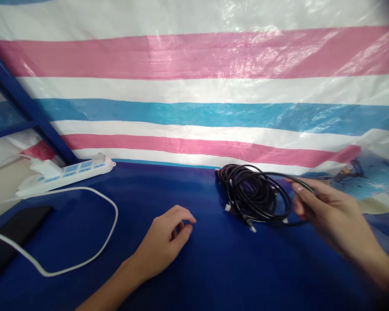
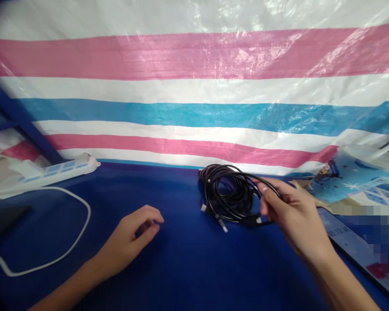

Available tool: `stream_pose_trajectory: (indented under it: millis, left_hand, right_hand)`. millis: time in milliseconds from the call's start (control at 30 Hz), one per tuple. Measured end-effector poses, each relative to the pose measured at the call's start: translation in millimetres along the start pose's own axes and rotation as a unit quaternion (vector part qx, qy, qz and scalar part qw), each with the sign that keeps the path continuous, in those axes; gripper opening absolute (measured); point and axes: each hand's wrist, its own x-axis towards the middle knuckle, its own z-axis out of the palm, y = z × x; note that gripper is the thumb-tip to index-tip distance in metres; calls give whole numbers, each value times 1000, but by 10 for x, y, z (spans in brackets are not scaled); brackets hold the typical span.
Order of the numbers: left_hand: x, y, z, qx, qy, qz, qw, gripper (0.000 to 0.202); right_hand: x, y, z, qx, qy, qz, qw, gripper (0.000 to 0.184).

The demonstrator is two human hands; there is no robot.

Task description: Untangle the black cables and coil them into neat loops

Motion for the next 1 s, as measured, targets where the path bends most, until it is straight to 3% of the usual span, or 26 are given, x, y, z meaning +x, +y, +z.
stream_pose_trajectory:
  millis: [67, 133, 167, 233, 333, 400, 467, 533, 567, 600, 667, 800, 900, 1000]
  left_hand:
    - [28, 115, 31, -142, -55, -109, 982, 34]
    - [63, 240, 71, -153, -95, -131, 975, 55]
    - [82, 297, 90, -101, -94, -114, 984, 57]
    - [116, 382, 118, 52, -52, -57, 996, 44]
    - [136, 440, 143, 193, 27, 3, 981, 38]
    - [114, 445, 172, 132, -7, -20, 991, 41]
    - [67, 427, 223, -50, -133, -108, 984, 43]
    - [14, 388, 277, -240, -256, -189, 917, 50]
    - [-7, 362, 294, -317, -282, -213, 880, 54]
    - [-20, 333, 298, -382, -277, -221, 853, 57]
    - [-19, 274, 269, -499, -196, -212, 817, 58]
    - [30, 189, 189, -617, -14, -199, 761, 46]
    - [16, 172, 272, -624, 17, -231, 746, 47]
    - [-38, 189, 465, -627, -7, -282, 726, 50]
  right_hand:
    - [-115, -155, 63, 98, -99, 36, 990, 42]
    - [-237, -302, 165, 113, -221, 58, 967, 46]
    - [-297, -370, 219, 105, -285, 53, 951, 47]
    - [-409, -487, 311, 81, -380, 25, 921, 43]
    - [-545, -566, 382, 53, -454, -14, 889, 33]
    - [-596, -550, 399, 51, -456, 10, 888, 31]
    - [-596, -497, 417, 72, -437, 42, 896, 34]
    - [-550, -429, 453, 145, -399, 52, 904, 37]
    - [-520, -396, 480, 195, -373, 56, 906, 37]
    - [-493, -368, 514, 245, -349, 64, 902, 36]
    - [-470, -337, 599, 324, -315, 93, 887, 34]
    - [-575, -413, 797, 356, -364, 108, 854, 37]
    - [-693, -493, 908, 299, -388, 78, 868, 44]
    - [-741, -458, 979, 270, -382, 54, 882, 55]
